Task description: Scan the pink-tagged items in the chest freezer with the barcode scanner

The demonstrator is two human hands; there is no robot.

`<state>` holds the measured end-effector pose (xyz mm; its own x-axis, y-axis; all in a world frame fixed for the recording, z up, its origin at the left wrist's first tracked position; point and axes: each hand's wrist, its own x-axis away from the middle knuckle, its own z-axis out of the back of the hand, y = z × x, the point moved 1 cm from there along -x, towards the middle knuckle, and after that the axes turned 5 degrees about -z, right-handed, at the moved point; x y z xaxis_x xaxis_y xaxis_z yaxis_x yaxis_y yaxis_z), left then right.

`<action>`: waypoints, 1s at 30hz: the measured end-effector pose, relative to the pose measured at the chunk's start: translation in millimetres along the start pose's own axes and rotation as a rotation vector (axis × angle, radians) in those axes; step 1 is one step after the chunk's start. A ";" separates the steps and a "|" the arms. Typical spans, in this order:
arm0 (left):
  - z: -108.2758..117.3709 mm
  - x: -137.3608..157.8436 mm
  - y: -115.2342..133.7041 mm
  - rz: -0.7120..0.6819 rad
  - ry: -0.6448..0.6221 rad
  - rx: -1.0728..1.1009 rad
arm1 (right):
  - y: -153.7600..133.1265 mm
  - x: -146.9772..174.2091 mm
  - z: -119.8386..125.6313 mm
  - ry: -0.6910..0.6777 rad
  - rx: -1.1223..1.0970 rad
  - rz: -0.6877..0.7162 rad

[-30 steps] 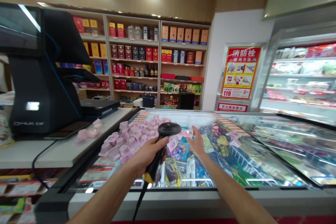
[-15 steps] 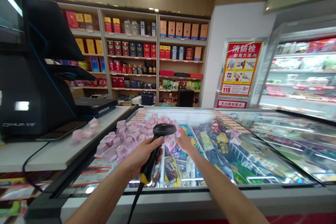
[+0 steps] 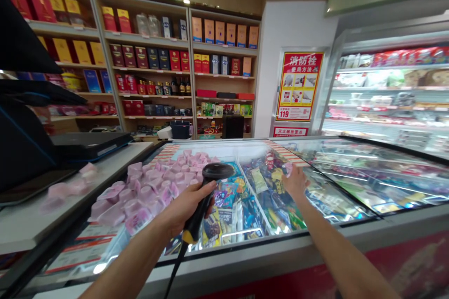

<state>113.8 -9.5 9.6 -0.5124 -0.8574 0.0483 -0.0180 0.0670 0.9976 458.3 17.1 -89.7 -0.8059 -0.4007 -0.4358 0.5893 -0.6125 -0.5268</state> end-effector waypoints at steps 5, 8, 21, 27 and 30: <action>-2.5 0.4 1.3 0.000 0.004 -0.019 | 11.9 -9.7 -13.0 -0.185 0.008 0.078; -1.9 4.4 4.0 -0.012 -0.004 -0.027 | -13.5 4.7 -23.1 -0.183 -0.217 0.177; 35.9 39.4 9.9 0.008 0.081 0.040 | -133.1 83.4 -40.4 -0.297 -0.831 0.412; 45.5 42.0 6.4 -0.008 0.073 0.071 | -128.9 86.9 -43.9 -0.294 -0.721 0.349; 45.9 39.5 5.1 -0.024 0.079 0.076 | -120.9 84.8 -51.3 -0.265 -0.546 0.226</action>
<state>54.1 -19.6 14.3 -0.4421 -0.8964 0.0309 -0.0959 0.0814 0.9921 321.6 92.2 -100.4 -0.6041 -0.6764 -0.4214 0.6333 -0.0866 -0.7690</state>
